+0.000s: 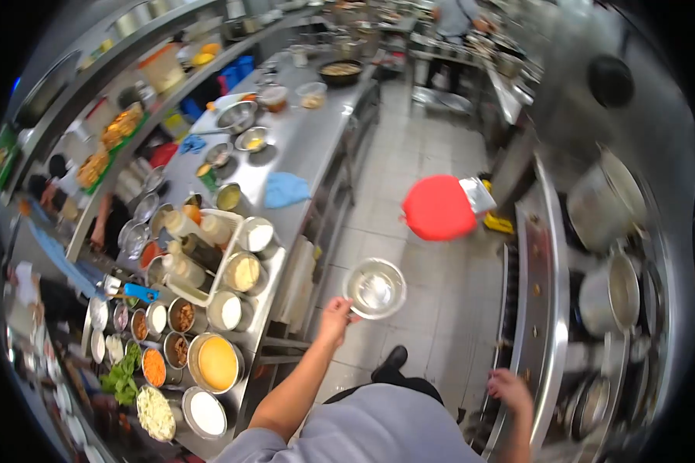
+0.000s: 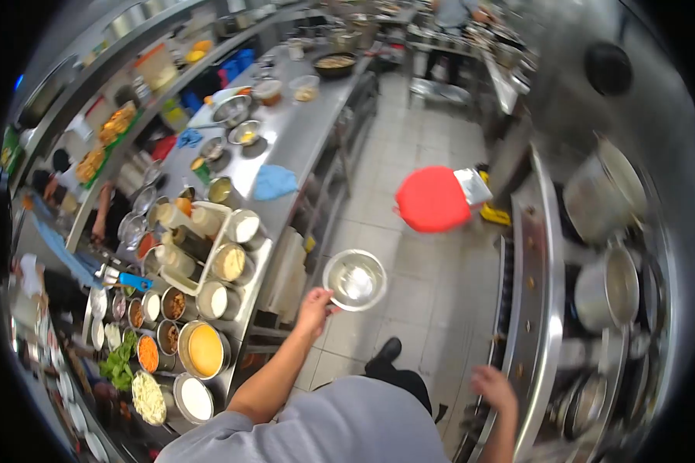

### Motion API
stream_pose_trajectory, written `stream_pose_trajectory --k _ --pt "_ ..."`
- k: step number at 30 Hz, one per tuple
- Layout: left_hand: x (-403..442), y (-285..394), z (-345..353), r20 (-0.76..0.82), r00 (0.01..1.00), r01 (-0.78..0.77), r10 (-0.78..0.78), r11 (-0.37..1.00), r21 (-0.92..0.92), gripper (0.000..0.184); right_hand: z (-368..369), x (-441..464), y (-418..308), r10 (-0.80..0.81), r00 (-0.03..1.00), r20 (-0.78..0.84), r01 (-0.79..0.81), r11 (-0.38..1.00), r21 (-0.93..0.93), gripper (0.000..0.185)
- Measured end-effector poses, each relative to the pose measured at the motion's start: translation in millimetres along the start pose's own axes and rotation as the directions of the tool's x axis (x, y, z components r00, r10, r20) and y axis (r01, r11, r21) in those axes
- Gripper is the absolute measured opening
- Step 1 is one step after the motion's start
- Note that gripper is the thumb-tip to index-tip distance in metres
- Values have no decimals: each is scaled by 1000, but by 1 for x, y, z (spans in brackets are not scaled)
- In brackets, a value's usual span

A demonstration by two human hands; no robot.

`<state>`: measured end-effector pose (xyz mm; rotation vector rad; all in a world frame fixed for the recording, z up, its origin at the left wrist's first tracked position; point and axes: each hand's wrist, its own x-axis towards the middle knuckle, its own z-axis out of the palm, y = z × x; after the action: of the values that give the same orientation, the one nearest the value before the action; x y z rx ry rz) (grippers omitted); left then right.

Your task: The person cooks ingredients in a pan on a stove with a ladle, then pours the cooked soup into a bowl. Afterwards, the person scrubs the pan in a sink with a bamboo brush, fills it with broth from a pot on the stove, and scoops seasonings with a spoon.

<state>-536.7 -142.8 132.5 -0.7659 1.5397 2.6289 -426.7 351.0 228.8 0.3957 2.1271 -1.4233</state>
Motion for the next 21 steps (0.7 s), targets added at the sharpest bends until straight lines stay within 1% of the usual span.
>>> stream_pose_trajectory --k 1,2,3,4,5,6,7,8,9,10,11,12,13,14,15,16,17,19,21 --pt "8 -2 4 1 999 54 -54 998 32 14 9 44 15 27 995 91 11 922 -387 37" --pt "17 -3 9 -2 994 111 -111 992 56 14 12 86 27 18 964 264 171 720 -673 42" --pt "24 -4 14 -21 987 158 -157 983 93 14 21 112 13 177 921 348 39 844 -534 42" --pt "31 0 19 -38 977 213 -210 968 135 13 21 138 0 168 907 386 82 829 -554 42" --pt "39 5 22 -33 971 239 -237 957 166 12 22 159 -11 216 895 389 3 871 -492 46" --pt "47 15 24 -66 972 232 -224 961 151 12 23 175 -19 270 880 390 -88 901 -426 50" --pt "57 27 26 -42 977 210 -207 974 83 13 17 197 -23 245 898 367 -53 886 -461 54" --pt "70 41 29 -12 982 188 -188 982 14 13 8 221 -29 246 891 382 -40 880 -474 54" --pt "88 60 31 -16 991 130 -131 991 -42 12 -2 243 -39 217 914 342 -17 864 -503 51" --pt "113 74 27 -60 997 45 -51 995 -93 10 -9 260 -50 182 937 297 4 848 -530 49" --pt "136 95 24 -67 997 -33 23 987 -158 10 -12 270 -75 158 948 275 -22 898 -440 50" --pt "161 117 20 -116 989 -112 90 972 -208 10 -15 285 -86 156 948 279 -17 896 -445 50" --pt "183 141 16 -189 975 -164 115 950 -267 12 -19 299 -94 113 963 246 -14 928 -372 48" --pt "218 154 -7 -93 977 -210 189 921 -327 14 -20 313 -103 74 975 210 -9 955 -295 47" --pt "222 191 8 -309 935 -274 171 903 -330 18 -20 324 -110 77 975 208 -12 955 -296 47" --pt "257 201 -10 -382 894 -374 233 858 -353 18 -18 334 -115 66 977 202 -11 965 -263 46" --pt "286 213 -28 -432 878 -385 205 838 -387 20 -15 342 -118 58 980 192 -13 974 -228 45" --pt "348 222 -72 -480 849 -463 221 749 -474 20 -13 353 -115 52 986 160 -21 982 -186 44" --pt "392 237 -94 -588 779 -560 217 663 -497 27 -15 363 -102 127 981 147 -103 981 -164 40"
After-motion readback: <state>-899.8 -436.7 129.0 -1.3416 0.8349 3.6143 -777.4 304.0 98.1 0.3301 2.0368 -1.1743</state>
